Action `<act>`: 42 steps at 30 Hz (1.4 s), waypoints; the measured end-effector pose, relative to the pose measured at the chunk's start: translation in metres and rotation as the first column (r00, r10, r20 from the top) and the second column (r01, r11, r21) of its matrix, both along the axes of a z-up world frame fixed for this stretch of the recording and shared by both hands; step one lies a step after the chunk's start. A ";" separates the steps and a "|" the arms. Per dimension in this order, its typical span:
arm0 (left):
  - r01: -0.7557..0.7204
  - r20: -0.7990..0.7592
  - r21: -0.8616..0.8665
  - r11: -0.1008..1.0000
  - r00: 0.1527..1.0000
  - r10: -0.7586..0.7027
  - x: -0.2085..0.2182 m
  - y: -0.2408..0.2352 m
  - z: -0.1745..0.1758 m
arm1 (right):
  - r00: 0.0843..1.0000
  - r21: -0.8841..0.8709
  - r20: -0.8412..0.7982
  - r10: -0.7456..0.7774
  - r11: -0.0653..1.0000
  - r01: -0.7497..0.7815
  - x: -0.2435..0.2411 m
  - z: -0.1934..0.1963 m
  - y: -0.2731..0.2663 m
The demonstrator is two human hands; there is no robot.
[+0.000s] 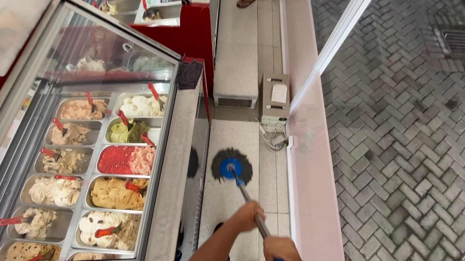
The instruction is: Mopping the tiled floor area behind the display freezer in an ice cream shop.
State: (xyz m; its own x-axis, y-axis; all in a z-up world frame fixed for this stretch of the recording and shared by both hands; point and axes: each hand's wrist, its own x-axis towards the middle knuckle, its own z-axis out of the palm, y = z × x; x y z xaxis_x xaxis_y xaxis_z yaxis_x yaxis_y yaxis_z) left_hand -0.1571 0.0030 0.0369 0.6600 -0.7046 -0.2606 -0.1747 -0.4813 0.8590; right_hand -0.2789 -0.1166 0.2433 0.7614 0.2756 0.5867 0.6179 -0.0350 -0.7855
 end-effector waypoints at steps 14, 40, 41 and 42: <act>-0.271 0.288 -0.156 0.950 0.907 0.307 0.168 0.007 -0.054 | 0.995 0.013 -0.097 -0.020 1.000 0.021 0.166 -0.008 0.011; 0.342 0.112 -0.090 0.935 0.937 -0.331 -0.208 -0.017 0.009 | 0.946 -0.031 -0.282 0.159 0.984 -0.174 -0.204 0.062 -0.041; 0.426 0.160 -0.027 0.905 0.895 -0.416 -0.212 -0.015 -0.001 | 0.936 0.004 -0.295 0.194 0.979 -0.202 -0.215 0.055 -0.037; 0.426 0.158 -0.027 0.904 0.895 -0.417 -0.209 -0.015 -0.006 | 0.935 0.005 -0.296 0.193 0.980 -0.201 -0.215 0.058 -0.033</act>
